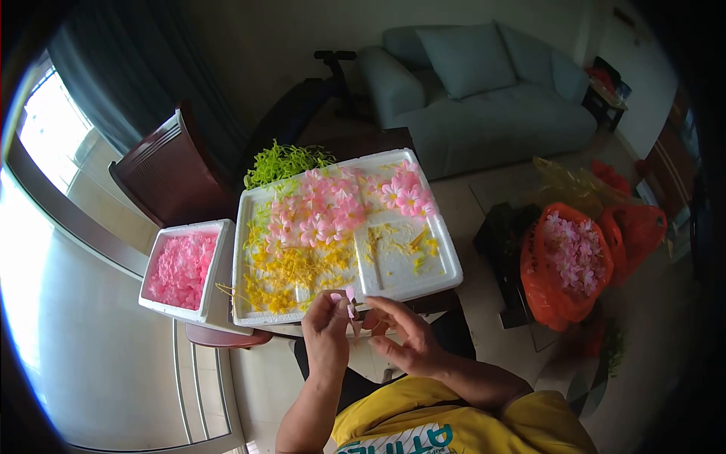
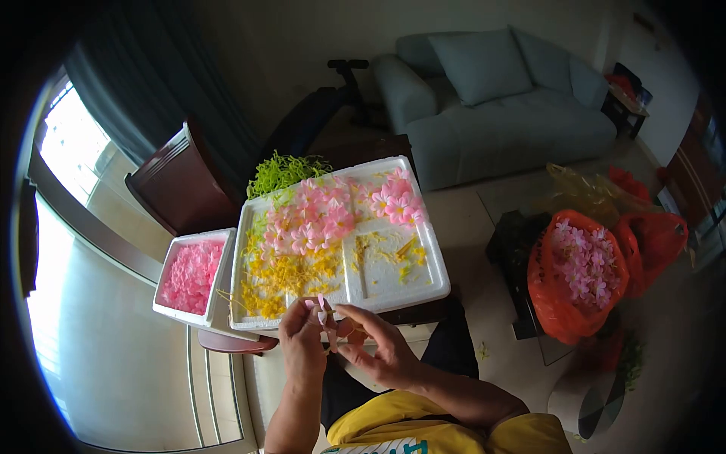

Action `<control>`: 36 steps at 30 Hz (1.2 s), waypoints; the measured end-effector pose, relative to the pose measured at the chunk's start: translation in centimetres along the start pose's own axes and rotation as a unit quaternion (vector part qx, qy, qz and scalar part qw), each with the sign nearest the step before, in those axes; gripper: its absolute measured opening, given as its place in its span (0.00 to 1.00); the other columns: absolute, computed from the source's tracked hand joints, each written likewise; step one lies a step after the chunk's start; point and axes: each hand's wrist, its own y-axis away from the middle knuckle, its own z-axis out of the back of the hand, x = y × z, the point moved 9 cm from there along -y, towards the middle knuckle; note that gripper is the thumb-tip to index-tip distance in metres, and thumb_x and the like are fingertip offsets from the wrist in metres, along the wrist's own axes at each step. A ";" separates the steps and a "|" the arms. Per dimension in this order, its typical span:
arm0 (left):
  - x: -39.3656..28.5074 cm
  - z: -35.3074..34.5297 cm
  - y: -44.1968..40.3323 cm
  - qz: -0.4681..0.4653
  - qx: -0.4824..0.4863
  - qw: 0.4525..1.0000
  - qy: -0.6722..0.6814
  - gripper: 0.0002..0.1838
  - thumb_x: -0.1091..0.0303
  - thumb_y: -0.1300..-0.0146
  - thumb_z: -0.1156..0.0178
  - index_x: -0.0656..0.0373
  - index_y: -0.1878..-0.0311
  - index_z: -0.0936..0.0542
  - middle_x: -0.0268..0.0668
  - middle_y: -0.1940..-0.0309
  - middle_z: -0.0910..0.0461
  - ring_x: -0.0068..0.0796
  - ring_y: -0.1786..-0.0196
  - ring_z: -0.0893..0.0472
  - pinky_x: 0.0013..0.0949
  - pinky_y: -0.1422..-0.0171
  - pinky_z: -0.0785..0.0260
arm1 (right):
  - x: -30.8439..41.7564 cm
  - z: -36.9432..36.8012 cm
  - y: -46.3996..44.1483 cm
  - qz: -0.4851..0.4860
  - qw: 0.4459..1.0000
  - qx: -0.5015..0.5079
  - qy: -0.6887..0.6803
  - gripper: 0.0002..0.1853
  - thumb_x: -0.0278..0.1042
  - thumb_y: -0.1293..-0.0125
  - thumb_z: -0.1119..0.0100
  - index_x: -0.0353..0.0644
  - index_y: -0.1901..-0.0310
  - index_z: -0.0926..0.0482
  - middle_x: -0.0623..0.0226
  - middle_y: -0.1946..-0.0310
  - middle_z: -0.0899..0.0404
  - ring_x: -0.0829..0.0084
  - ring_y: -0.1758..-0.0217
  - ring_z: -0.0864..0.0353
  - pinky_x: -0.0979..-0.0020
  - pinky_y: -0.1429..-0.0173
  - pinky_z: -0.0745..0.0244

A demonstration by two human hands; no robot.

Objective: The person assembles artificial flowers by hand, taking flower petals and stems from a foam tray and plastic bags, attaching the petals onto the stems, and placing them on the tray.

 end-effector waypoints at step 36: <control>-4.3 -3.8 -11.8 -0.263 0.090 0.860 -0.428 0.07 0.75 0.53 0.38 0.56 0.68 0.20 0.33 0.76 0.26 0.31 0.78 0.28 0.29 0.70 0.34 | -2.6 4.8 1.6 -0.158 0.987 -0.006 -0.033 0.08 0.28 0.37 0.47 0.33 0.61 0.22 0.67 0.79 0.27 0.81 0.78 0.33 0.81 0.74 0.32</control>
